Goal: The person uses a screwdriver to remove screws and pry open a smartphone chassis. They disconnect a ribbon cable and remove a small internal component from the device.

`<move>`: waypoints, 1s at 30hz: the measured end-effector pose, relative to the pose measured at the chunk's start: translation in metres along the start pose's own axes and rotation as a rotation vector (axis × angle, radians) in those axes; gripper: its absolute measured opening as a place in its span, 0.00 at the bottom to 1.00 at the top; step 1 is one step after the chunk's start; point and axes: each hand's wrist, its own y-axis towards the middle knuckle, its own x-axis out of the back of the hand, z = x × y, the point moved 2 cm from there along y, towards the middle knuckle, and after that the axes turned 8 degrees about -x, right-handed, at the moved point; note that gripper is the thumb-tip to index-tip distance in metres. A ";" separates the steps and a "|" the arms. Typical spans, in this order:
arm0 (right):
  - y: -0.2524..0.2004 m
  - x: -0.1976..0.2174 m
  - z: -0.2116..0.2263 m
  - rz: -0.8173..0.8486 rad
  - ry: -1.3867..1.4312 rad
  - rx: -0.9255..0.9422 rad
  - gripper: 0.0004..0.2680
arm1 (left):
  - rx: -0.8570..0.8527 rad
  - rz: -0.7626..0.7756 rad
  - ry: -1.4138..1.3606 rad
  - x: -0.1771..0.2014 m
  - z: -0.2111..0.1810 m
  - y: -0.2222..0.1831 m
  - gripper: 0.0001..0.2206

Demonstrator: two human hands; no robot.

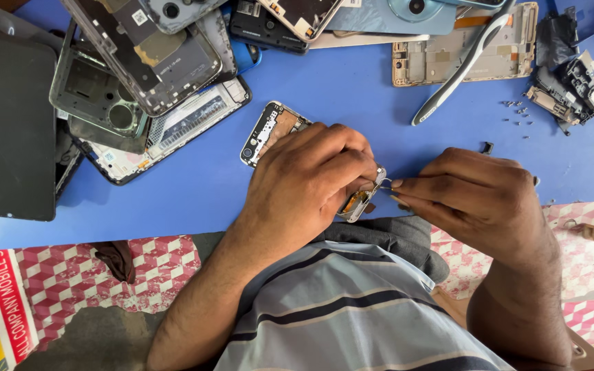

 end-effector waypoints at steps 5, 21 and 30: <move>0.000 -0.005 0.008 0.026 -0.005 0.023 0.08 | -0.013 -0.006 0.031 0.000 0.001 -0.003 0.06; 0.000 -0.009 0.019 0.038 -0.027 0.032 0.07 | -0.045 -0.026 0.039 -0.002 0.002 -0.008 0.09; -0.011 -0.022 0.026 -0.079 -0.093 0.064 0.08 | -0.034 -0.024 0.014 -0.003 0.001 -0.008 0.09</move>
